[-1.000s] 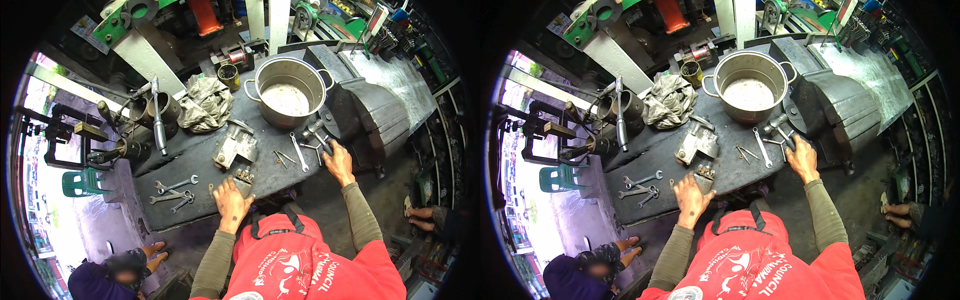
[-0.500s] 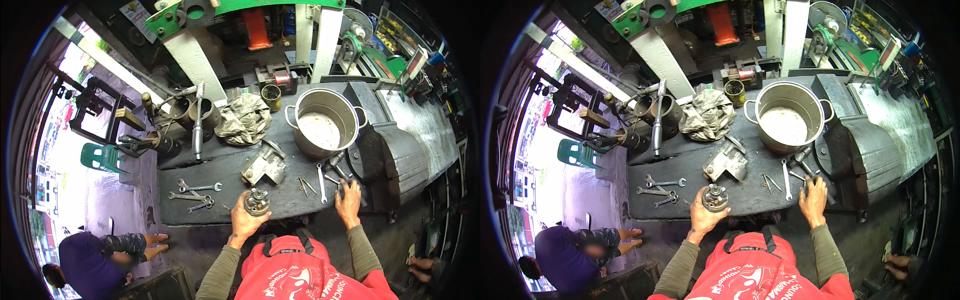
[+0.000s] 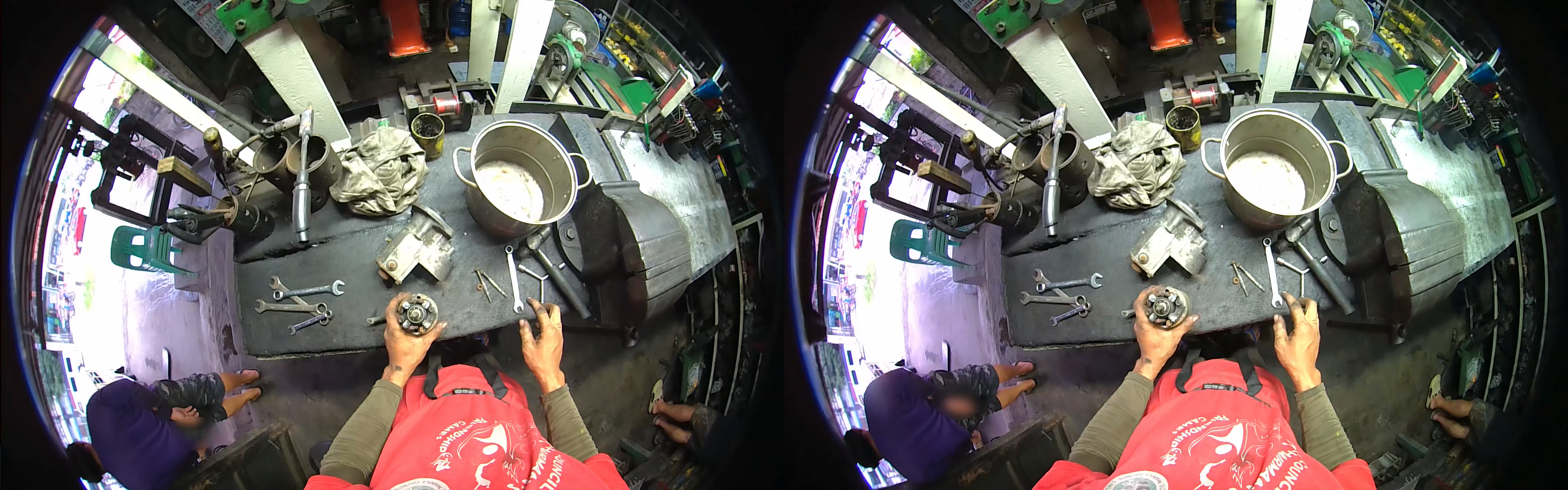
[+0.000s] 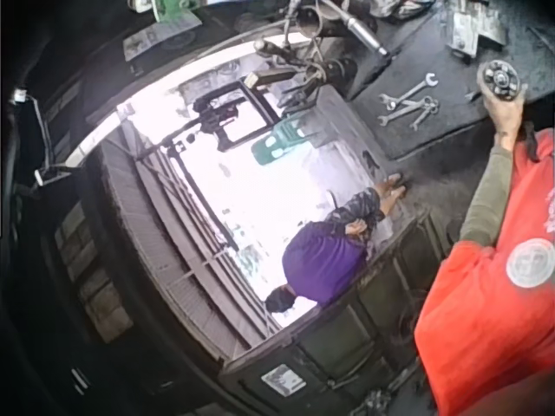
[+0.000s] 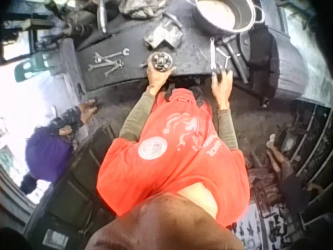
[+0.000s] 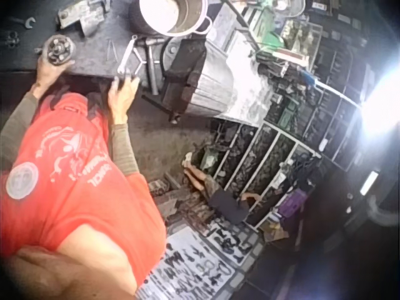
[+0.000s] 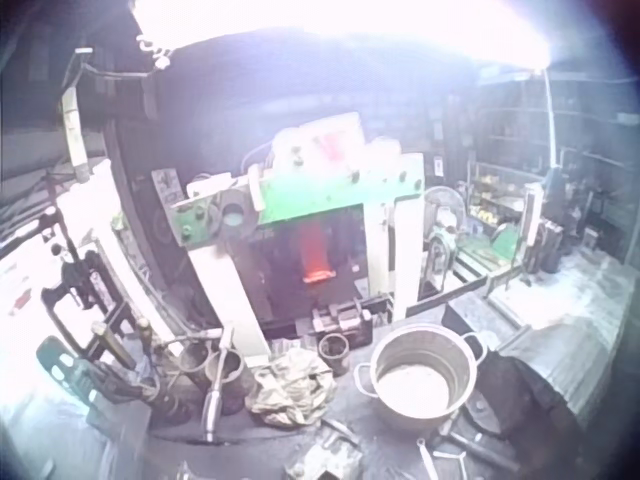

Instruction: The person disassembles a small mechanical component on a workbench using wrenches and a hammer, removes internal parts, and reassembles the unit. The person also retrieves a hammer from under a vehicle and returns to the bench to continue the repair.

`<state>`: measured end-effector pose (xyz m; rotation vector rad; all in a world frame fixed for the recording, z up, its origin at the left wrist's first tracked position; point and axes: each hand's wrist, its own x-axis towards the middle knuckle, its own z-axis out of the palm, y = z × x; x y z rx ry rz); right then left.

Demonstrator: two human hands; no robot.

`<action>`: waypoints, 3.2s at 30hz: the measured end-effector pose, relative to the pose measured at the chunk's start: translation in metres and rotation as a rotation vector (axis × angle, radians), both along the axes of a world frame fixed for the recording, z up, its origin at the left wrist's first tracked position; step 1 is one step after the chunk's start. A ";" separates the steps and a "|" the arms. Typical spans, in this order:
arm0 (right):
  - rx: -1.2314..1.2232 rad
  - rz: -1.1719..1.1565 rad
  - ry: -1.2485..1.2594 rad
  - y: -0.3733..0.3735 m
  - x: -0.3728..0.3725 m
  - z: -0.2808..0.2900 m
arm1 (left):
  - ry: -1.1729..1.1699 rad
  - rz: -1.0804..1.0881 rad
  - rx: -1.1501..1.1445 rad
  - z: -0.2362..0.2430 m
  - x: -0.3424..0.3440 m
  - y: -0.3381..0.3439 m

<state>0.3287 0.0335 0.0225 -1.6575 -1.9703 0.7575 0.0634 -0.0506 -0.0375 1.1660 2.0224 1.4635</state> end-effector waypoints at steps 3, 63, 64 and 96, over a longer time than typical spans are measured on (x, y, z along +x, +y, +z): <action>0.020 0.012 -0.001 -0.002 -0.001 -0.003 | -0.062 -0.079 -0.069 0.008 -0.007 -0.007; -0.256 0.512 0.012 0.056 0.008 -0.001 | 0.075 -0.130 -0.241 0.091 -0.015 0.000; -0.266 0.524 0.007 0.057 0.010 -0.004 | 0.099 -0.144 -0.264 0.093 -0.014 -0.001; -0.237 0.321 0.007 -0.019 -0.040 0.007 | 0.030 -0.307 -0.221 0.041 -0.043 -0.012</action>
